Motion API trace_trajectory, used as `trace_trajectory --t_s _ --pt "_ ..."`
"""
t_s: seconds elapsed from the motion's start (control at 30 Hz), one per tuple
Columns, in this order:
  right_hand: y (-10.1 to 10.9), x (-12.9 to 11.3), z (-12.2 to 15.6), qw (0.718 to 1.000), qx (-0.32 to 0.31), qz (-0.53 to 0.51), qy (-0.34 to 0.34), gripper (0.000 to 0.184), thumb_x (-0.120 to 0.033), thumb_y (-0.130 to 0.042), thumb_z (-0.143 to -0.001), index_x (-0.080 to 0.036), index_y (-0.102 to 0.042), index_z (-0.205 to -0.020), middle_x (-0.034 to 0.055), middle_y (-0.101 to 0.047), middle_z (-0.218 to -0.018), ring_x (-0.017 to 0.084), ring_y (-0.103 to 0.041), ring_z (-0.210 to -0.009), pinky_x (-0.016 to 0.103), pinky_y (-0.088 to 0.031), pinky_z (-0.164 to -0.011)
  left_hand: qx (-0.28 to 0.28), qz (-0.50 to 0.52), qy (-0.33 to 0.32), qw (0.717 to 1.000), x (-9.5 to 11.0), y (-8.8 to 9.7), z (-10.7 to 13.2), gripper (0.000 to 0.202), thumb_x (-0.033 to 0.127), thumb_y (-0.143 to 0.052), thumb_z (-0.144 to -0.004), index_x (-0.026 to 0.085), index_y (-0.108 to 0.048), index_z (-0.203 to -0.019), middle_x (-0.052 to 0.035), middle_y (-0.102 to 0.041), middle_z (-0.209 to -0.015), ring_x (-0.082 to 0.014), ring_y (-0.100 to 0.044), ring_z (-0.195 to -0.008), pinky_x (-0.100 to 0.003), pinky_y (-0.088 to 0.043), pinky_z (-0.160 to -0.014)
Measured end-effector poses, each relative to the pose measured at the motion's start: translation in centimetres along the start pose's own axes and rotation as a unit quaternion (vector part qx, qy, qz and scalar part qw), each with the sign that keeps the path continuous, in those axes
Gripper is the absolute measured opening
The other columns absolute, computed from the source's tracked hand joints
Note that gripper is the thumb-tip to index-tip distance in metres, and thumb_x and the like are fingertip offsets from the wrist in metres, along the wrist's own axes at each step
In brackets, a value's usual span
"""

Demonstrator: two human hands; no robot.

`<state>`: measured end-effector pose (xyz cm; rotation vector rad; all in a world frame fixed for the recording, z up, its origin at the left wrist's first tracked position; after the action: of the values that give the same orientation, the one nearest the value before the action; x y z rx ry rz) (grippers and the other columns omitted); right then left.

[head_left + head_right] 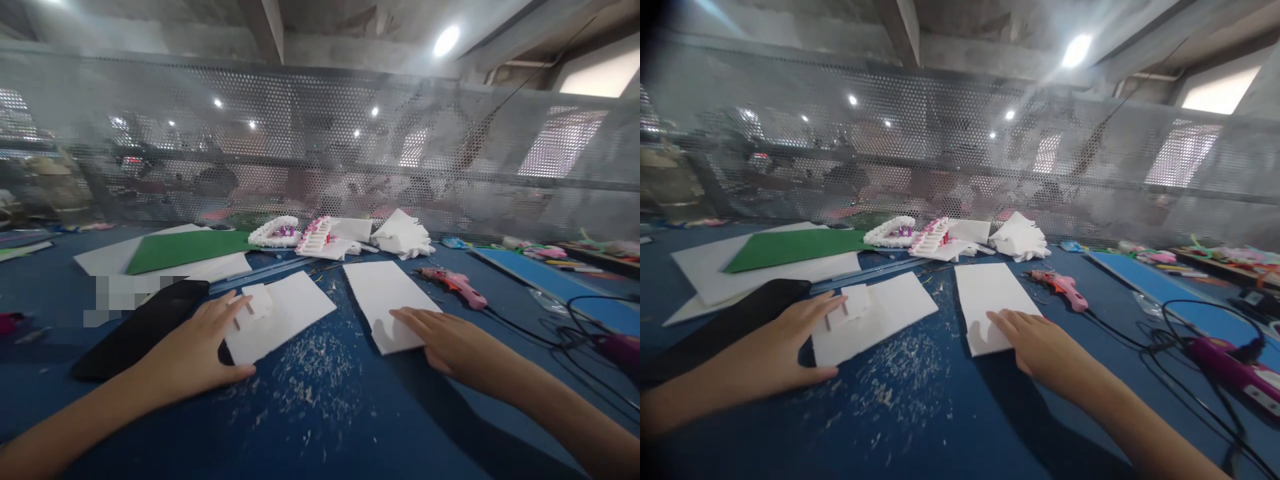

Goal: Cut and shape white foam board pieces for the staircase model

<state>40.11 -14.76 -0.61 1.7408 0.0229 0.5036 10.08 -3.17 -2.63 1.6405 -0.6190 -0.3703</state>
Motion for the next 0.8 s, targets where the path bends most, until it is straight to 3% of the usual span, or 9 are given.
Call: trace_trajectory --t_s 0.17,0.27,0.37,0.43,0.53,0.6,0.7,0.8 --pt "0.6 0.5 -0.7 0.985 0.11 0.134 0.008 0.033 -0.004 -0.039 -0.07 -0.014 -0.057 -0.096 0.0099 -0.066 -0.091 0.019 -0.063 -0.074 0.025 -0.047 -0.054 -0.023 -0.043 0.049 0.998 0.0 0.4 -0.8 0.087 0.058 -0.049 -0.06 0.012 -0.026 -0.13 -0.0179 -0.018 -0.138 -0.035 -0.026 -0.121 -0.047 -0.03 -0.093" --pt "2.9 0.6 -1.2 0.951 0.191 0.241 -0.031 0.024 -0.009 -0.038 -0.078 -0.015 -0.061 -0.076 0.007 -0.067 -0.068 0.015 -0.061 -0.052 0.022 -0.035 -0.04 -0.057 -0.037 0.062 0.996 0.1 0.2 -0.9 0.086 0.059 -0.046 -0.062 0.012 -0.023 -0.131 -0.0163 -0.016 -0.139 -0.0332 -0.027 -0.121 -0.043 -0.032 -0.092" --pt "5.8 0.5 -2.0 0.909 0.269 0.316 -0.033 0.032 -0.009 -0.037 -0.079 -0.015 -0.055 -0.054 0.0026 -0.057 -0.043 0.013 -0.053 -0.037 0.022 -0.026 -0.036 -0.061 -0.04 0.055 0.996 0.2 0.0 -1.2 0.084 0.061 -0.042 -0.064 0.013 -0.024 -0.131 -0.0155 -0.014 -0.139 -0.0322 -0.03 -0.119 -0.042 -0.032 -0.092" --pt "7.7 0.5 -2.4 0.885 0.317 0.339 -0.039 0.032 -0.01 -0.039 -0.079 -0.015 -0.053 -0.05 0.0009 -0.053 -0.039 0.011 -0.047 -0.032 0.022 -0.023 -0.035 -0.053 -0.049 0.048 0.996 0.2 -0.1 -1.5 0.083 0.06 -0.042 -0.064 0.013 -0.026 -0.13 -0.0153 -0.014 -0.139 -0.0317 -0.034 -0.117 -0.041 -0.033 -0.092" --pt "9.4 0.1 -2.0 0.862 0.37 0.344 -0.036 0.033 -0.009 -0.041 -0.078 -0.016 -0.052 -0.048 -0.0009 -0.051 -0.037 0.009 -0.044 -0.031 0.021 -0.025 -0.034 -0.042 -0.064 0.041 0.996 0.1 -0.1 -1.8 0.083 0.061 -0.044 -0.063 0.013 -0.028 -0.129 -0.0166 -0.016 -0.138 -0.032 -0.035 -0.117 -0.041 -0.034 -0.091" --pt "9.2 -0.8 -1.2 0.866 0.382 0.322 -0.001 0.029 -0.01 -0.043 -0.079 -0.017 -0.055 -0.054 -0.0012 -0.056 -0.042 0.009 -0.048 -0.035 0.021 -0.031 -0.036 -0.023 -0.078 0.039 0.996 -0.1 0.1 -2.0 0.081 0.06 -0.042 -0.065 0.011 -0.03 -0.128 -0.0185 -0.019 -0.137 -0.0329 -0.033 -0.118 -0.042 -0.033 -0.091" --pt "7.5 -2.9 0.7 0.886 0.365 0.267 0.102 0.018 -0.011 -0.046 -0.08 -0.017 -0.061 -0.073 0.0028 -0.068 -0.067 0.013 -0.061 -0.061 0.023 -0.045 -0.053 0.027 -0.107 0.026 0.993 -0.3 0.4 -2.3 0.069 0.054 -0.036 -0.073 0.01 -0.033 -0.126 -0.0192 -0.026 -0.134 -0.0335 -0.033 -0.118 -0.044 -0.034 -0.089" --pt "5.5 -5.0 2.2 0.901 0.334 0.214 0.176 0.019 -0.007 -0.043 -0.08 -0.015 -0.06 -0.083 0.0047 -0.069 -0.079 0.016 -0.063 -0.074 0.027 -0.048 -0.067 0.047 -0.129 0.012 0.99 -0.5 0.4 -2.7 0.061 0.046 -0.035 -0.076 0.008 -0.036 -0.124 -0.0212 -0.029 -0.132 -0.0346 -0.036 -0.115 -0.045 -0.038 -0.085"
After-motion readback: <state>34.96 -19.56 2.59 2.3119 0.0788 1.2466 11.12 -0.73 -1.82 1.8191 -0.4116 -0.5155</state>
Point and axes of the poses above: each hand's wrist, its own z-axis away from the middle knuckle, its own y-axis out of the back of the hand, x = y × z, the point moved 4 cm from there along -z, towards the middle knuckle
